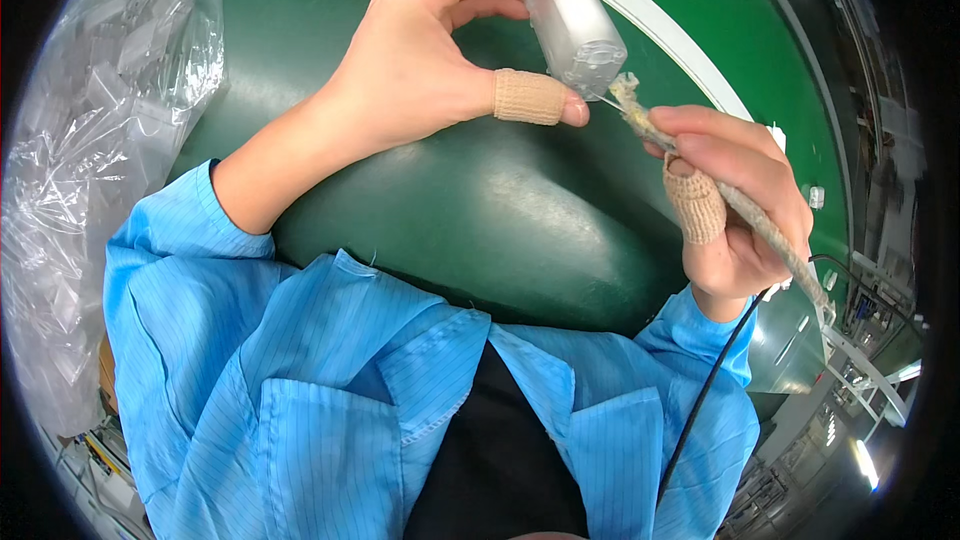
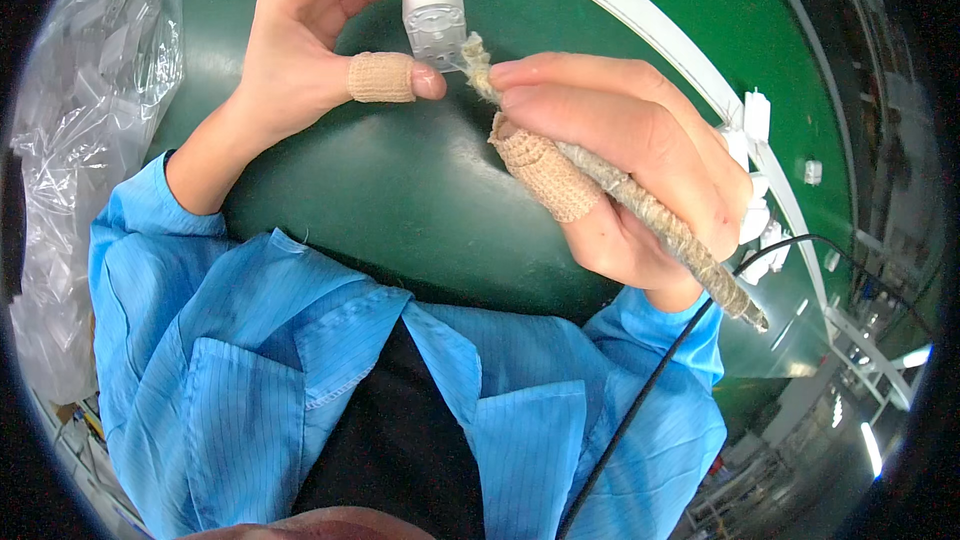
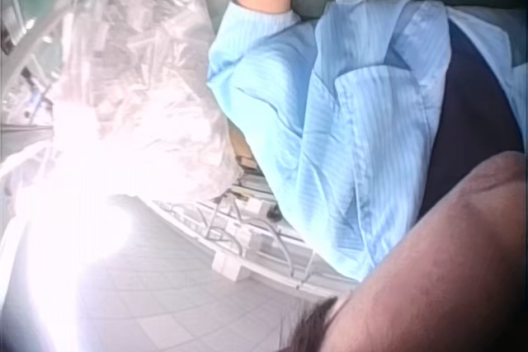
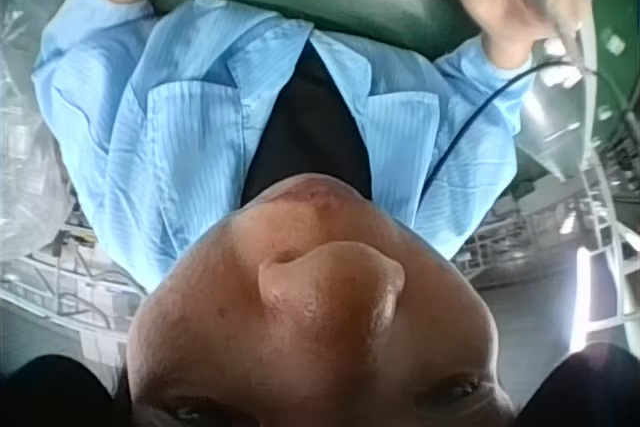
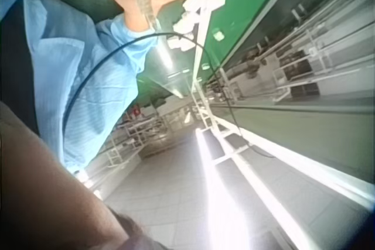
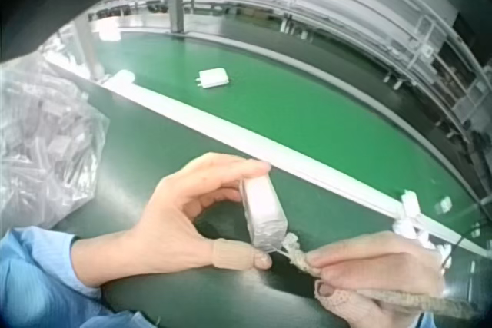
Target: The person assembles small white plastic housings by inserting internal components into them and checking the fit by hand, while wearing finger cots.
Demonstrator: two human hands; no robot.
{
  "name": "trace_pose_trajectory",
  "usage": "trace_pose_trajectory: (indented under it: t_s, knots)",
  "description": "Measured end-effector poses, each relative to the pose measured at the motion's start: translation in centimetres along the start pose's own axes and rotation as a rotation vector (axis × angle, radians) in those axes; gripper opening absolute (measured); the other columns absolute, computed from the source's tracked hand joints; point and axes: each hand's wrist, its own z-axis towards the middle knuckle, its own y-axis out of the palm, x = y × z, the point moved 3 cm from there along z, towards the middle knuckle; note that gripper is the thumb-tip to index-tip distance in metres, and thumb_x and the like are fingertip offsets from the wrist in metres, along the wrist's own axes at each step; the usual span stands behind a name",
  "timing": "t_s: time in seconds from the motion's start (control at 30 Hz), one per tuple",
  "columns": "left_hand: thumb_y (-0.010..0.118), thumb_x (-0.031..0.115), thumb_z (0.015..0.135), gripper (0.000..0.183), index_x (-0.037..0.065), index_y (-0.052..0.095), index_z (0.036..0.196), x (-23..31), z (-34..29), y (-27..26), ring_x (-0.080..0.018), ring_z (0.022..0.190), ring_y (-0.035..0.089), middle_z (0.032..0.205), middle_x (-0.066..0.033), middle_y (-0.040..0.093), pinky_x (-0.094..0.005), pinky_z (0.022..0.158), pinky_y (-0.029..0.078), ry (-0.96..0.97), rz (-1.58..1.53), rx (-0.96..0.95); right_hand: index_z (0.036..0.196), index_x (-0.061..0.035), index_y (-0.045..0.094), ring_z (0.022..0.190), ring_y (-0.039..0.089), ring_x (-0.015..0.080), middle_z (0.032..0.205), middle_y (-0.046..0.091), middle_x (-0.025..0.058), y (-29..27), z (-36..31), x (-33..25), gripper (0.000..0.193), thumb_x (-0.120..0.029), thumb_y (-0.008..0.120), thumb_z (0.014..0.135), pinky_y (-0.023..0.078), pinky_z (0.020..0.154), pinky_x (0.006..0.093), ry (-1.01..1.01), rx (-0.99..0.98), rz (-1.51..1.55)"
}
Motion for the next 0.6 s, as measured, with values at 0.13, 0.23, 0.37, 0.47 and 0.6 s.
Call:
trace_pose_trajectory:
  t_s: [0.13,0.23,0.37,0.47,0.6]
  knots:
    - [0.088,0.009,0.062,0.076,0.004,0.054,0.130,0.4,0.0,-0.4,-0.0155,0.110,0.052,0.121,-0.0087,0.050,-0.0278,0.093,0.044,0.020,-0.177,0.055,0.096,0.0064,0.059,0.080,0.066,0.0283,0.097,0.063,0.0267,0.4,-0.1,0.1,0.012,0.004,0.060,0.084,0.057,0.071,0.0346,0.026,0.026,-0.037]
    - [0.088,0.011,0.062,0.074,0.004,0.055,0.128,0.9,0.0,-0.4,-0.0161,0.108,0.052,0.121,-0.0090,0.051,-0.0278,0.091,0.045,0.070,0.086,0.019,0.096,0.0067,0.059,0.080,0.066,0.0276,0.097,0.063,0.0260,0.5,-0.1,0.1,0.012,0.005,0.060,0.084,0.057,0.071,0.0345,0.044,0.027,-0.044]
    - [0.087,0.016,0.063,0.072,0.005,0.057,0.127,1.1,0.1,-0.5,-0.0174,0.106,0.053,0.120,-0.0111,0.052,-0.0281,0.089,0.045,0.063,0.149,0.020,0.097,0.0072,0.059,0.081,0.066,0.0268,0.097,0.063,0.0255,0.6,-0.1,0.1,0.013,0.003,0.060,0.085,0.057,0.072,0.0339,0.078,0.019,-0.033]
    - [0.087,0.018,0.062,0.071,0.005,0.058,0.126,1.3,0.1,-0.7,-0.0178,0.105,0.054,0.119,-0.0123,0.054,-0.0281,0.089,0.045,0.125,0.227,0.032,0.097,0.0075,0.059,0.082,0.066,0.0267,0.097,0.063,0.0257,0.7,-0.1,0.0,0.013,0.002,0.060,0.085,0.057,0.072,0.0338,0.112,0.023,-0.046]
    - [0.087,0.020,0.062,0.071,0.006,0.058,0.126,1.3,0.0,-0.4,-0.0180,0.104,0.055,0.119,-0.0127,0.054,-0.0278,0.089,0.046,0.175,0.294,0.046,0.098,0.0076,0.059,0.084,0.066,0.0268,0.098,0.063,0.0258,0.8,-0.2,0.0,0.014,0.003,0.061,0.085,0.057,0.073,0.0344,0.123,0.015,-0.050]
